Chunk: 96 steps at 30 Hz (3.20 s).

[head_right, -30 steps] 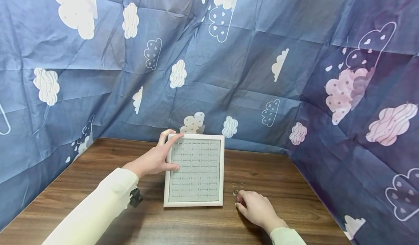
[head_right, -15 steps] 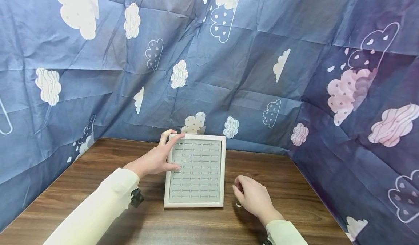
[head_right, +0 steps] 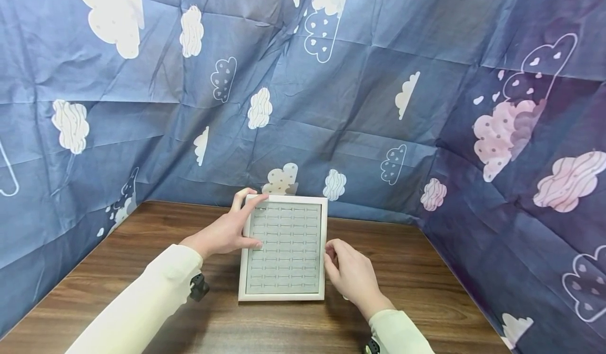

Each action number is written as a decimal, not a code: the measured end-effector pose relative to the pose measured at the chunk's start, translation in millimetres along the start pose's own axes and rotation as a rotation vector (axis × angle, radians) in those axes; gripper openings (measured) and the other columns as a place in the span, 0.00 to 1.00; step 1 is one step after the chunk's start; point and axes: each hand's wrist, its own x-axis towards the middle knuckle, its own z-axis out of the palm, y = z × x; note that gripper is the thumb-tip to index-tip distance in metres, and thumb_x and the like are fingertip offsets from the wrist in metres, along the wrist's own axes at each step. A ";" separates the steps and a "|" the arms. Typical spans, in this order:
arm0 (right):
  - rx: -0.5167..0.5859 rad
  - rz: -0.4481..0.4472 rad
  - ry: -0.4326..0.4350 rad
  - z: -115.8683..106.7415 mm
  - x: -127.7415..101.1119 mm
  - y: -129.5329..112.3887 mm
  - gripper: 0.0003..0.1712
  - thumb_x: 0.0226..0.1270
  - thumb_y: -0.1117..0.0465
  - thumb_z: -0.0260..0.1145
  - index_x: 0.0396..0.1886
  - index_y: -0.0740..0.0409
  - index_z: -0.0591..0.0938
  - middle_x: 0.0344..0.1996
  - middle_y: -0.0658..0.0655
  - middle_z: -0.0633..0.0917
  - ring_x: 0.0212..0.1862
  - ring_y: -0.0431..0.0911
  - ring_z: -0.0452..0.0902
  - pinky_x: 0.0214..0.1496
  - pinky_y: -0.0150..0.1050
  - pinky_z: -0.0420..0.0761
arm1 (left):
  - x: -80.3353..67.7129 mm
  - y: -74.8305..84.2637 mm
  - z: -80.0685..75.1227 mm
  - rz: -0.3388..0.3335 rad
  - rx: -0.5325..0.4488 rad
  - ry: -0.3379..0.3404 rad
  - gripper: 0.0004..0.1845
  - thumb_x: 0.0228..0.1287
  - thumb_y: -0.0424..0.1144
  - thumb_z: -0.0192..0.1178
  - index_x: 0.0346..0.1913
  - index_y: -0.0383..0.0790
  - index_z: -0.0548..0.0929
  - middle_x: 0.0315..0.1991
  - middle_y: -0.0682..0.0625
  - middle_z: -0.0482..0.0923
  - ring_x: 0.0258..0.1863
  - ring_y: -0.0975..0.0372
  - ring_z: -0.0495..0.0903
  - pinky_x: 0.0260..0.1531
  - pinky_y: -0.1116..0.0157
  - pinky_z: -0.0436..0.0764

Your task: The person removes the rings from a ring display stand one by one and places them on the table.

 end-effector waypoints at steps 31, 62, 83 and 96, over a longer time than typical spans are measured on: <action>0.039 -0.146 -0.004 25.8 39.5 -53.4 0.08 0.71 0.61 0.72 0.47 0.52 0.84 0.34 0.46 0.84 0.32 0.36 0.76 0.35 0.37 0.80 | 0.6 2.5 1.4 -0.010 0.009 0.005 0.60 0.62 0.42 0.81 0.87 0.62 0.50 0.83 0.46 0.38 0.40 0.58 0.85 0.50 0.57 0.85; 0.071 -0.132 -0.045 39.3 71.3 -92.3 0.09 0.73 0.58 0.70 0.49 0.52 0.84 0.34 0.46 0.86 0.33 0.40 0.80 0.37 0.41 0.82 | 1.0 0.8 6.2 0.023 0.035 0.025 0.60 0.61 0.43 0.82 0.87 0.62 0.51 0.83 0.44 0.41 0.33 0.60 0.82 0.43 0.62 0.84; 0.060 -0.132 -0.015 50.9 92.0 -119.4 0.11 0.75 0.56 0.70 0.52 0.54 0.84 0.34 0.49 0.85 0.31 0.44 0.80 0.34 0.45 0.80 | 0.0 -0.4 10.9 0.078 0.069 0.078 0.59 0.56 0.30 0.79 0.86 0.56 0.55 0.82 0.39 0.44 0.29 0.60 0.78 0.38 0.63 0.82; 0.059 -0.091 -0.044 51.5 100.0 -122.2 0.07 0.77 0.57 0.68 0.47 0.53 0.83 0.35 0.51 0.88 0.33 0.48 0.84 0.36 0.50 0.83 | 0.2 -0.4 9.1 0.074 0.077 0.077 0.58 0.60 0.35 0.81 0.86 0.57 0.55 0.83 0.40 0.42 0.35 0.56 0.82 0.44 0.60 0.84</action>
